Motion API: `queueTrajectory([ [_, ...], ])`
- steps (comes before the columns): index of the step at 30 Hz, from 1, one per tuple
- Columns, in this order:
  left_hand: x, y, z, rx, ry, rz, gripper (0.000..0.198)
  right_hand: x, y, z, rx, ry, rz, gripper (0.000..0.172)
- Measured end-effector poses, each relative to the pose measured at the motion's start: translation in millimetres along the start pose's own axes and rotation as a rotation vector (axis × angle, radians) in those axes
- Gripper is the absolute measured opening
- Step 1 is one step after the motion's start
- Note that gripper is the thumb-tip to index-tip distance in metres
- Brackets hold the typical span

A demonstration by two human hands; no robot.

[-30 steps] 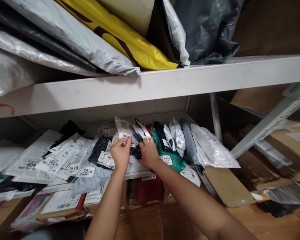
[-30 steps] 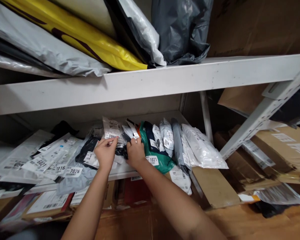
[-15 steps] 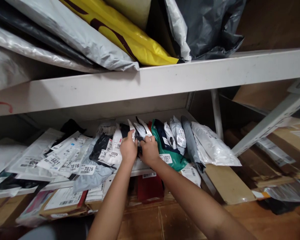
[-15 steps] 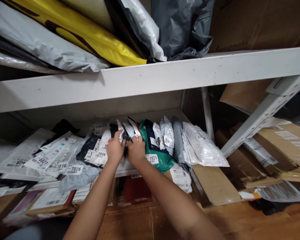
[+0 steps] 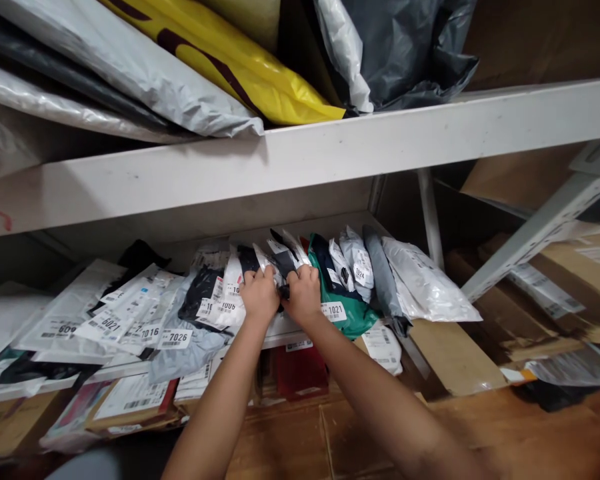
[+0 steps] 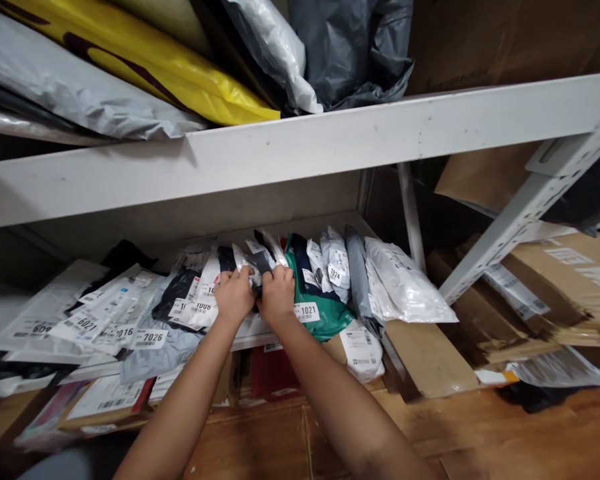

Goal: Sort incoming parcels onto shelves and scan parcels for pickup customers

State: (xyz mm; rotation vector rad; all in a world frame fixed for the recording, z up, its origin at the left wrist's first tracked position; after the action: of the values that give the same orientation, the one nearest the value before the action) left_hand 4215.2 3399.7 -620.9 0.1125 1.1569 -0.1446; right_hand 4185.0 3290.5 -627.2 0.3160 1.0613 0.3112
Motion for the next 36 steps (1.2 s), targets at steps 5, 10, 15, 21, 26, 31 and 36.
queueTrajectory([
  [5,-1.0,-4.3,-8.9,0.189,0.025,0.075,0.035,-6.6,-8.0,0.1,0.03,-0.024,0.037,0.037],
  [10,3.9,10.9,4.1,0.312,0.338,-0.089,0.057,-4.9,3.6,-8.0,-0.225,0.084,0.163,0.051],
  [15,-2.9,21.9,17.8,0.233,0.473,-0.437,0.049,-7.2,4.6,-11.2,-0.268,0.218,0.209,0.105],
  [21,-15.8,29.7,17.9,0.178,0.281,-0.542,0.053,-24.5,14.3,-3.4,-0.332,0.253,0.335,0.088],
  [26,-17.8,25.0,24.7,0.007,0.274,-0.175,0.046,-48.0,-11.6,12.3,-0.077,-0.004,0.566,0.062],
  [31,-12.0,20.6,47.9,-0.162,0.281,-0.062,0.04,-42.3,-0.2,-16.9,-0.295,0.181,0.515,0.07],
  [36,-18.5,27.8,50.6,-0.278,0.271,-0.074,0.043,-80.0,-11.7,-78.6,-0.448,0.078,0.386,0.047],
])
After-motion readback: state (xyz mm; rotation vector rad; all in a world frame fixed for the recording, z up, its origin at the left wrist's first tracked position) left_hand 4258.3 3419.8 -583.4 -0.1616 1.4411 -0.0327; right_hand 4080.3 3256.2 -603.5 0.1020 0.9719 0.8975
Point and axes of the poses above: each hand's wrist, its own z-axis towards the middle knuckle, its own x-axis out of the palm, y = z × x, the point moved 7 cm from there along z, towards the middle knuckle
